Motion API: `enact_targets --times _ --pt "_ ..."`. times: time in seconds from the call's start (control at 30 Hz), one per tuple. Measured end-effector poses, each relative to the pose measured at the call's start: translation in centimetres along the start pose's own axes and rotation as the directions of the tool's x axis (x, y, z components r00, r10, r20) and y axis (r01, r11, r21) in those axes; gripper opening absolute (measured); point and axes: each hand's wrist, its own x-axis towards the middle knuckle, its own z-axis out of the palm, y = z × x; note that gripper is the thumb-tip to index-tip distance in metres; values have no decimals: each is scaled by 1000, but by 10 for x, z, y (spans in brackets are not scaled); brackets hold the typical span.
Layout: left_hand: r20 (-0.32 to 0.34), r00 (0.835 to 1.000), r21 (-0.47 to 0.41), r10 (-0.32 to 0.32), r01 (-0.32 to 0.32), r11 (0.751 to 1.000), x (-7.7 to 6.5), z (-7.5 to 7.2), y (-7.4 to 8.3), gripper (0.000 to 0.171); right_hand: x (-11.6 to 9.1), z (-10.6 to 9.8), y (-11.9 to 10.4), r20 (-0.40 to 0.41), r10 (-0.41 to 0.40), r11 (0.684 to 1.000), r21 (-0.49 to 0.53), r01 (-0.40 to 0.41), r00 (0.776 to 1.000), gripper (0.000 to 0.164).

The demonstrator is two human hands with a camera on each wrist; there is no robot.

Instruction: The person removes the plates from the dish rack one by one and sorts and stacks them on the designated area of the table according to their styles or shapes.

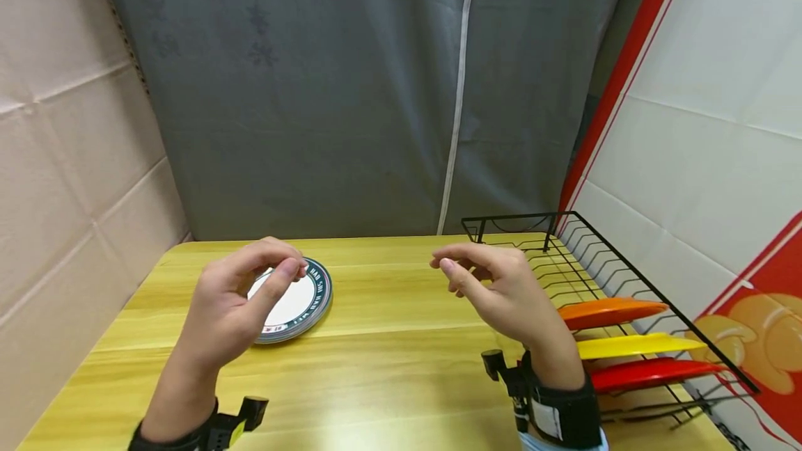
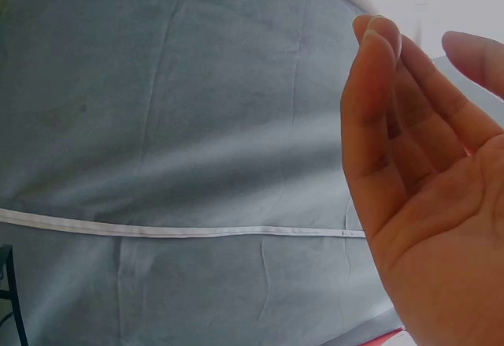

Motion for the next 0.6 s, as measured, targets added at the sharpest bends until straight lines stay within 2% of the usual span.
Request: enact_targets --times 0.13,0.27,0.4,0.6 --pt "-44 999 -50 -26 24 998 -1 0 0 22 0 -2 -1 18 0 1000 -24 1 1000 19" --pt "-71 997 -64 -37 33 997 -3 -1 1 24 -2 -6 -5 33 6 993 -115 -2 999 19" --pt "-85 996 -75 -29 23 997 -3 -2 -1 23 -7 -12 -10 10 -13 986 -163 15 1000 19" --pt "-80 996 -67 -43 38 997 -2 -2 -2 21 -11 -16 -10 -20 -24 984 -177 20 1000 20"
